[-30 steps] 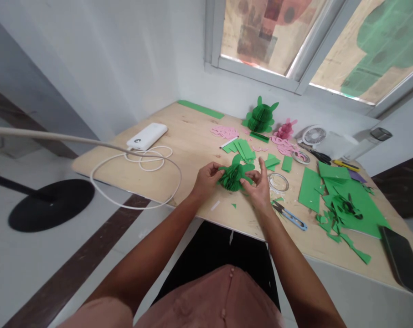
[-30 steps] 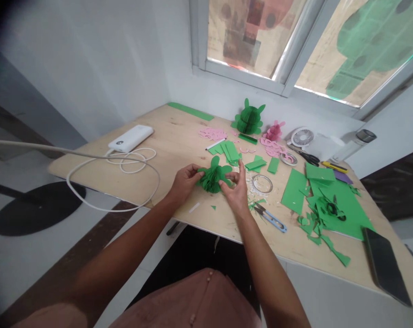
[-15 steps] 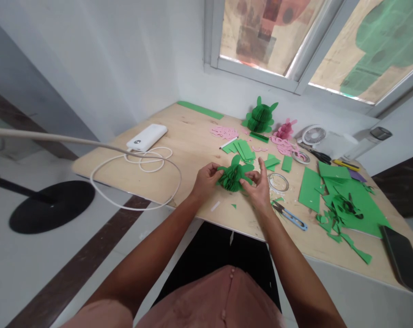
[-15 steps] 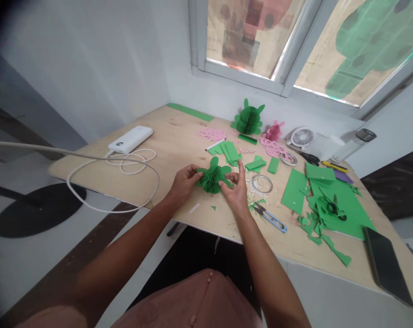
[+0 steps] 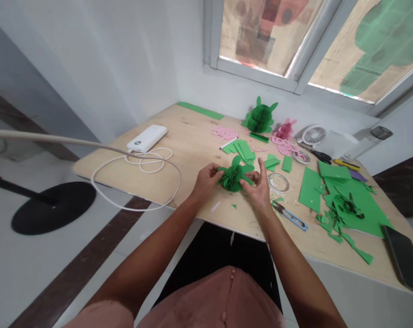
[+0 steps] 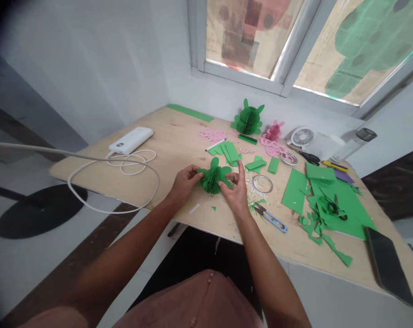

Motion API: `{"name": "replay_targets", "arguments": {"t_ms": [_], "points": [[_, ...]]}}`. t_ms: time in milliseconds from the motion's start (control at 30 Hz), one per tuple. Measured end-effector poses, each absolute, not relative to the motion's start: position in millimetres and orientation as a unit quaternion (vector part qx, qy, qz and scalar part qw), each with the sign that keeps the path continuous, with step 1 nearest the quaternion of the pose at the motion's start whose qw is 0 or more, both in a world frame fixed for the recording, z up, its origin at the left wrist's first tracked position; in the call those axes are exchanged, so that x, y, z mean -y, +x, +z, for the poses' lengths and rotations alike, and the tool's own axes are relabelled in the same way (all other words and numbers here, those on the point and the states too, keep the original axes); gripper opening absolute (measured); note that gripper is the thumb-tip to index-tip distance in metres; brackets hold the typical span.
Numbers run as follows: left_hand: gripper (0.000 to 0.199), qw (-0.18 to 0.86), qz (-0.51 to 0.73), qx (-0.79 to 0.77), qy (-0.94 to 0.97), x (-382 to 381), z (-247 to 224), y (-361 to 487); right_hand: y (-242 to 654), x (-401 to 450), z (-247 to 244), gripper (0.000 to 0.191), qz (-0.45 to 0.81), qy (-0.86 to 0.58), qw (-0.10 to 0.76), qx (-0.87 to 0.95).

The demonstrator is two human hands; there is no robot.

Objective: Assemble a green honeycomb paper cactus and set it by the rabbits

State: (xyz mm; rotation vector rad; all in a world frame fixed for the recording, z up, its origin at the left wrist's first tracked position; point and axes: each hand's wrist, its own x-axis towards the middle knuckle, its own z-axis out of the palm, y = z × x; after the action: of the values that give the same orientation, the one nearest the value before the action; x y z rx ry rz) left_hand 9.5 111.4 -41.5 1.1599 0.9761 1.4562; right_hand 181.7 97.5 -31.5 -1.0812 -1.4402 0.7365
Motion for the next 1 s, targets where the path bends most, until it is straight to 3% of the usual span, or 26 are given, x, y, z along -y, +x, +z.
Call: {"name": "replay_targets", "arguments": {"t_ms": [1000], "points": [[0.017, 0.507, 0.577, -0.407, 0.494, -110.6, -36.3, 8.3, 179.0, -95.0, -30.6, 0.094, 0.321, -0.468, 0.558, 0.605]]}}
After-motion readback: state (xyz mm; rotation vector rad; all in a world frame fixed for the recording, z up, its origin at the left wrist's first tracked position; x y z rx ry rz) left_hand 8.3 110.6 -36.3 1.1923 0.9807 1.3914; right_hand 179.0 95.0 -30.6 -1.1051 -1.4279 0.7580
